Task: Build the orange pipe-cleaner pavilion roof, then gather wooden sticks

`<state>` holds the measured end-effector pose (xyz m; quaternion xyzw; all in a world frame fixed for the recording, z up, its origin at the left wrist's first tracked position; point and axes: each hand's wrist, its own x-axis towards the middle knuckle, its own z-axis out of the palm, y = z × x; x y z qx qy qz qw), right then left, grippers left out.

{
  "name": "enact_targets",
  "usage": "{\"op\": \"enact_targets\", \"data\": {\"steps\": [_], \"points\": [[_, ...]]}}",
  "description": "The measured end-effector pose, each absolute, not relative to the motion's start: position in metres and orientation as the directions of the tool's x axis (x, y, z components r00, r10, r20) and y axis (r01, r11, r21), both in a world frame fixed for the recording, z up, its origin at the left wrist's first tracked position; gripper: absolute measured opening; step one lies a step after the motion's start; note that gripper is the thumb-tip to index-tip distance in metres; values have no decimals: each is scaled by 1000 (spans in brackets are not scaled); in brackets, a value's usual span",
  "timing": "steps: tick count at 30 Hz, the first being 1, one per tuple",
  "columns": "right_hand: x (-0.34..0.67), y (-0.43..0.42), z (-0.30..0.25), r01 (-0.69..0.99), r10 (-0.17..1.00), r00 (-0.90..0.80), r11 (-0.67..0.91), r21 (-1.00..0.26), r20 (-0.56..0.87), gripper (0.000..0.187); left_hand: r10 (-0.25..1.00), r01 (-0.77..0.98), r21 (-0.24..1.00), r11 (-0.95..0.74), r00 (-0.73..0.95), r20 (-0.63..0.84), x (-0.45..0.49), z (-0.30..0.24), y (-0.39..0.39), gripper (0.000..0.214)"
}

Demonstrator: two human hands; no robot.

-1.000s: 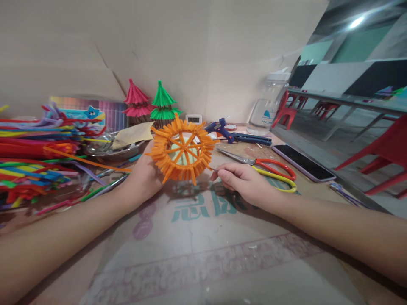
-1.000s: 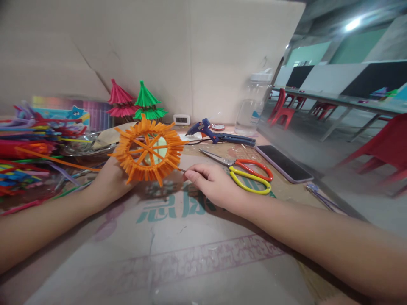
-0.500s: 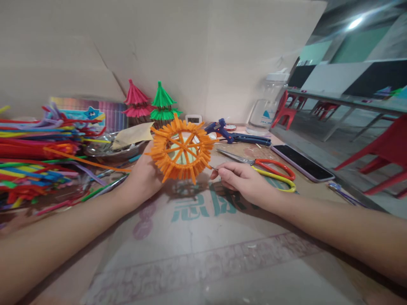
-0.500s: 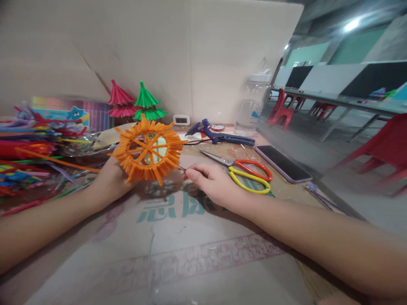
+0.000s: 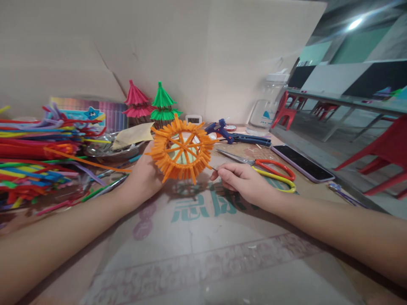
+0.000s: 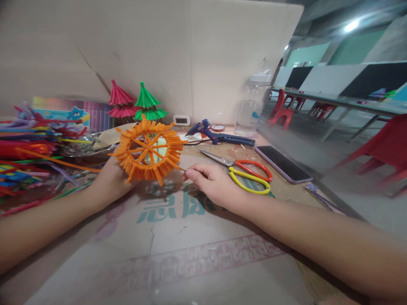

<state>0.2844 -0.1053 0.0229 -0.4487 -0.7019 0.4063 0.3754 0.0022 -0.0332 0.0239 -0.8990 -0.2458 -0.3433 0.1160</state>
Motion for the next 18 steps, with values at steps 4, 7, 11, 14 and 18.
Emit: {"op": "enact_targets", "data": {"steps": [4,7,11,14,18], "points": [[286,-107,25,298,929,-332,270,-916,165,44,341,510,-58,-858,651,678,0,23,-32,29],[285,-107,25,304,932,-324,265,-915,163,43,369,520,-41,-853,657,657,0,25,-33,29],[284,-106,24,325,941,-308,241,-914,138,42,343,514,-68,-855,659,669,3,27,-34,27],[284,-106,24,330,938,-314,251,-910,145,40,313,502,-88,-860,656,687,4,26,-33,25],[284,-107,25,335,933,-321,273,-902,163,39,304,516,-115,-849,655,692,2,23,-31,22]]}}
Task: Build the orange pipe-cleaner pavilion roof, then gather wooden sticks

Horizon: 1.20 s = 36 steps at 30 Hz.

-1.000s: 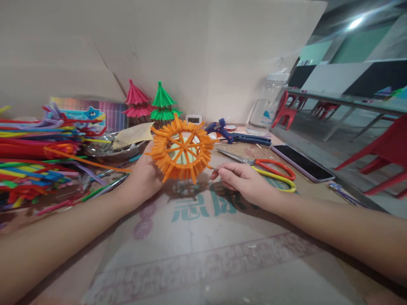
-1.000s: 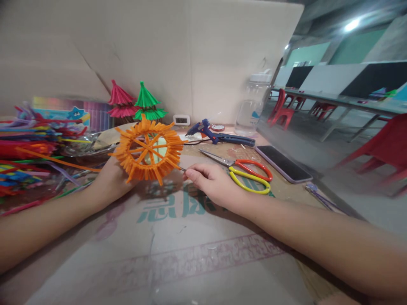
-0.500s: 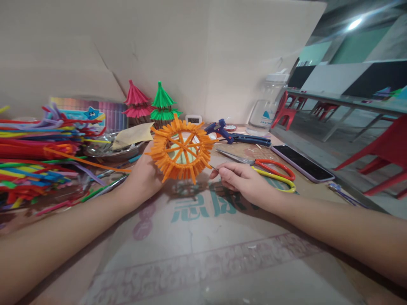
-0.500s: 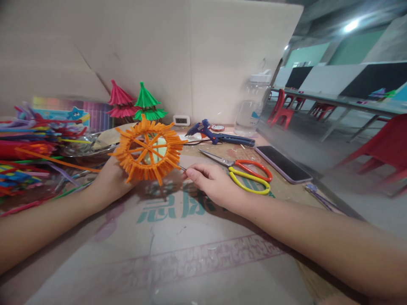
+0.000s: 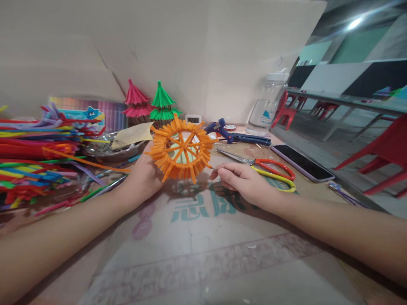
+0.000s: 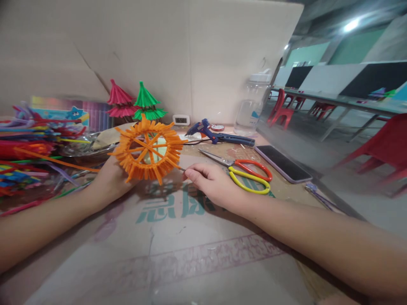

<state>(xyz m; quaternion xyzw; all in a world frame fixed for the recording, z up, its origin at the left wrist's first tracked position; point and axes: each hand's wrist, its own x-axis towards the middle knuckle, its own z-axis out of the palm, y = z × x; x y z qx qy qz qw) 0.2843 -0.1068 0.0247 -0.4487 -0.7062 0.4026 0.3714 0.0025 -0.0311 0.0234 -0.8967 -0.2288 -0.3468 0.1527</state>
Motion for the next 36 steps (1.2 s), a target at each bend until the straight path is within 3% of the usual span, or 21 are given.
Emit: {"op": "enact_targets", "data": {"steps": [9,21,30,36], "points": [[284,-107,26,315,937,-313,254,-915,152,40,297,478,-78,-875,657,693,6,28,-33,28],[285,-106,25,310,940,-309,246,-919,147,39,388,513,9,-858,636,667,5,29,-35,33],[283,-107,26,331,947,-294,232,-914,134,41,343,520,-58,-852,640,687,5,26,-33,26],[284,-107,26,280,939,-317,224,-934,131,43,377,531,-26,-847,635,674,3,25,-32,28]]}}
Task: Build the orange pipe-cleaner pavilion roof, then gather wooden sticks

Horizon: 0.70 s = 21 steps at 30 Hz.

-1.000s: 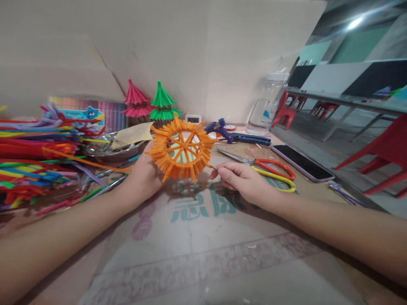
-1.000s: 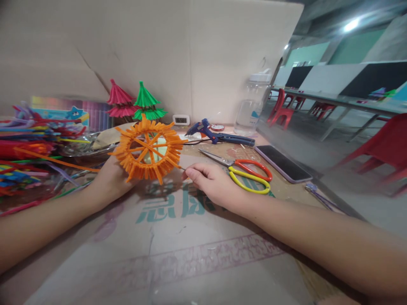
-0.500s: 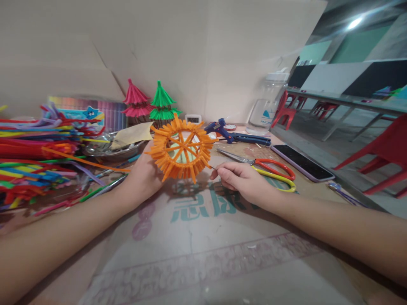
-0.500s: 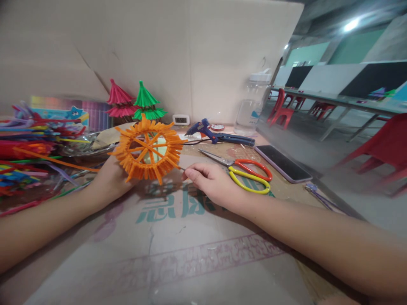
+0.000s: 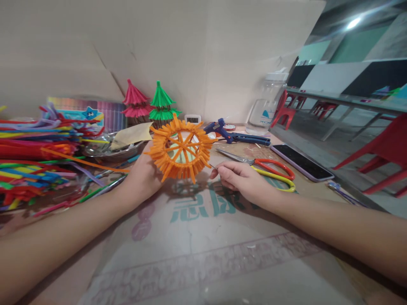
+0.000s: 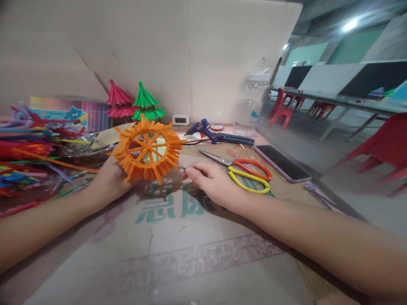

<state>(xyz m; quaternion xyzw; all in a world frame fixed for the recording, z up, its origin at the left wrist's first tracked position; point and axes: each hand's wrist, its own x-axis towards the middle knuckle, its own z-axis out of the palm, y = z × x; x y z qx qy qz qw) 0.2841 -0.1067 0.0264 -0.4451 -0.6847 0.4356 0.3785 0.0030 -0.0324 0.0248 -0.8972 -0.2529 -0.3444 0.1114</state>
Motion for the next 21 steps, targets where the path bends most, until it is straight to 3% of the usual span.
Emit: {"op": "enact_targets", "data": {"steps": [10,21], "points": [[283,-106,24,304,946,-300,216,-928,122,40,342,538,-89,-838,646,682,5,24,-33,23],[284,-105,26,264,941,-314,216,-940,128,43,417,557,-8,-831,632,654,2,26,-34,26]]}}
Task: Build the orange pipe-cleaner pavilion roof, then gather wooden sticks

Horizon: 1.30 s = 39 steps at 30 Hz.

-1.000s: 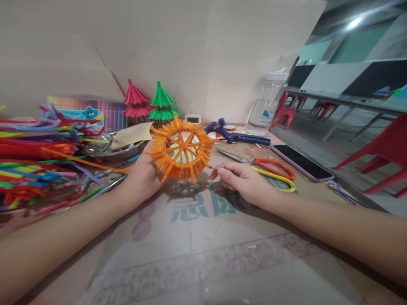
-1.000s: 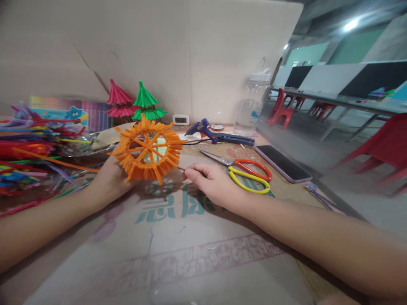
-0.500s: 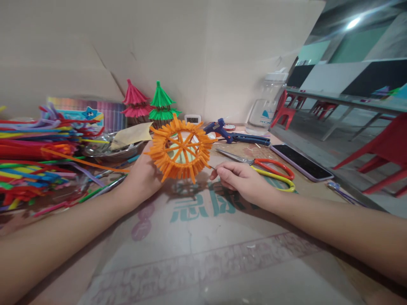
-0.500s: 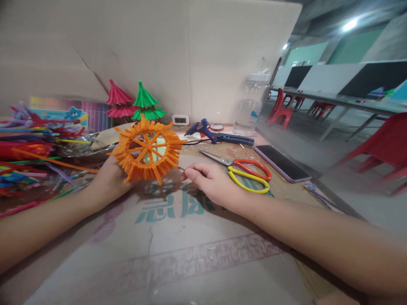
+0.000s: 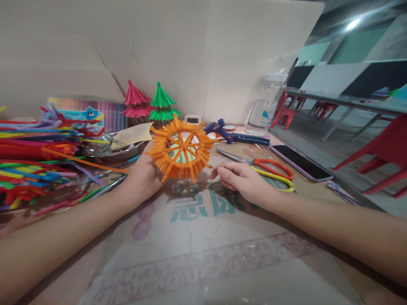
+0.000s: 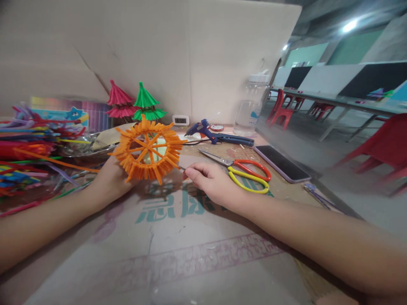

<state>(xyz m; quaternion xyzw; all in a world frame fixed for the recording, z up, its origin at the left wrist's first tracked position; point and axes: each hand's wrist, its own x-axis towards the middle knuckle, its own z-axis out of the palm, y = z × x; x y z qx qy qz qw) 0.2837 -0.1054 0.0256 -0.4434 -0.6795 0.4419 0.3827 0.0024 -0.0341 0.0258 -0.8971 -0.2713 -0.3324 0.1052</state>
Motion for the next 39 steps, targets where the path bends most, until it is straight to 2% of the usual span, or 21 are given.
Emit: {"op": "enact_targets", "data": {"steps": [14,20,29,39], "points": [[284,-105,26,257,941,-314,209,-944,123,42,375,522,-25,-853,644,667,3,24,-32,26],[283,-106,27,259,939,-322,210,-943,121,41,414,548,1,-836,630,657,3,23,-33,28],[282,-106,26,281,947,-301,204,-938,116,40,378,518,-24,-855,654,655,2,25,-32,27],[284,-105,25,244,942,-311,208,-947,127,40,417,546,12,-838,626,659,4,23,-32,27]]}}
